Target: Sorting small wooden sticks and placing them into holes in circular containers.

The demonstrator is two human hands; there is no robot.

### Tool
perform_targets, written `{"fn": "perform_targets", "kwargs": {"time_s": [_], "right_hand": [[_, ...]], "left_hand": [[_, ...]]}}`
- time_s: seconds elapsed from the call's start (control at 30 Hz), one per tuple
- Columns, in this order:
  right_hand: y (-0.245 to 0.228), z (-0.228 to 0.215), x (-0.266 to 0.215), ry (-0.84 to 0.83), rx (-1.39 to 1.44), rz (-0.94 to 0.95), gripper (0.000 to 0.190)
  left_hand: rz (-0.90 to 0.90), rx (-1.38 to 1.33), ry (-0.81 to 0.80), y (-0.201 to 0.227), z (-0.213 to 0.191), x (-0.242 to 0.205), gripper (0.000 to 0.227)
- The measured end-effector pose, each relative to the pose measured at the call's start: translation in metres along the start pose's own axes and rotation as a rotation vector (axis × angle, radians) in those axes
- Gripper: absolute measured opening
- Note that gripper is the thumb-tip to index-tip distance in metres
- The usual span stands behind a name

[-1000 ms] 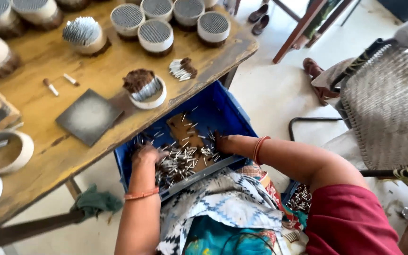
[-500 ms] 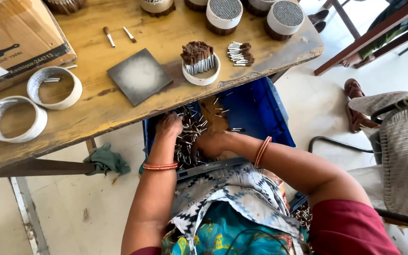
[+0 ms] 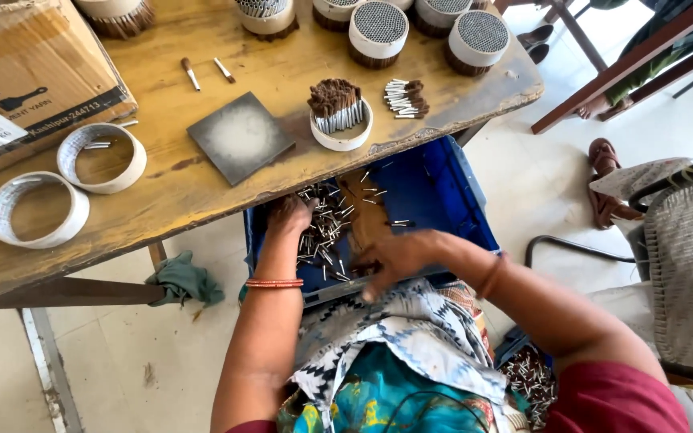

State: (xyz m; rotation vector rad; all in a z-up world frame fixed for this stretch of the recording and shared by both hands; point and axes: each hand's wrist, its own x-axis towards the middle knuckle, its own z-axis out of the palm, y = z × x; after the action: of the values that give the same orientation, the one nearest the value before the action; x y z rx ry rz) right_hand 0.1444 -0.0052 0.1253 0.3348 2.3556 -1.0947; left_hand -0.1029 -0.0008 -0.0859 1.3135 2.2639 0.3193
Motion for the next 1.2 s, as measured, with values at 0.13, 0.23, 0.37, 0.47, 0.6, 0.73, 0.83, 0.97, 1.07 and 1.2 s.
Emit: {"fn": "perform_targets", "kwargs": {"time_s": [0.13,0.23,0.37,0.47,0.6,0.73,0.83,0.97,1.07,1.2], "right_hand": [[-0.006,0.048,-0.034,0.159,-0.136,0.054,0.056],[0.002,0.055,-0.056,0.353,-0.296,0.112,0.037],[0.012,0.046,-0.094,0.327,-0.228,0.133,0.040],[0.040,0.056,-0.125,0.310,-0.130,0.203,0.044],[0.048,0.059,-0.145,0.254,-0.012,0.303,0.049],[0.132,0.053,-0.134,0.323,0.234,-0.052,0.082],[0.234,0.030,-0.106,0.747,0.188,0.278,0.088],[0.292,0.028,-0.047,0.859,0.241,0.948,0.123],[0.223,0.035,0.010,0.892,0.214,0.918,0.123],[0.146,0.052,0.095,1.123,0.100,0.418,0.093]], "left_hand": [[0.021,0.040,0.023,0.015,0.015,0.010,0.103],[-0.015,0.090,-0.096,0.053,0.003,-0.010,0.106],[0.193,0.177,-0.253,0.131,-0.063,-0.075,0.090],[0.380,0.316,-0.178,0.144,-0.097,-0.139,0.076],[0.404,0.150,0.272,0.118,-0.075,-0.156,0.085],[0.173,-0.623,-0.046,0.073,0.002,-0.129,0.089],[0.290,-0.691,0.054,0.074,-0.001,-0.144,0.084],[0.240,-0.939,0.049,0.098,-0.023,-0.167,0.084],[0.237,-1.095,0.025,0.105,-0.028,-0.169,0.084],[0.078,-1.024,-0.016,0.107,-0.045,-0.171,0.087]]}}
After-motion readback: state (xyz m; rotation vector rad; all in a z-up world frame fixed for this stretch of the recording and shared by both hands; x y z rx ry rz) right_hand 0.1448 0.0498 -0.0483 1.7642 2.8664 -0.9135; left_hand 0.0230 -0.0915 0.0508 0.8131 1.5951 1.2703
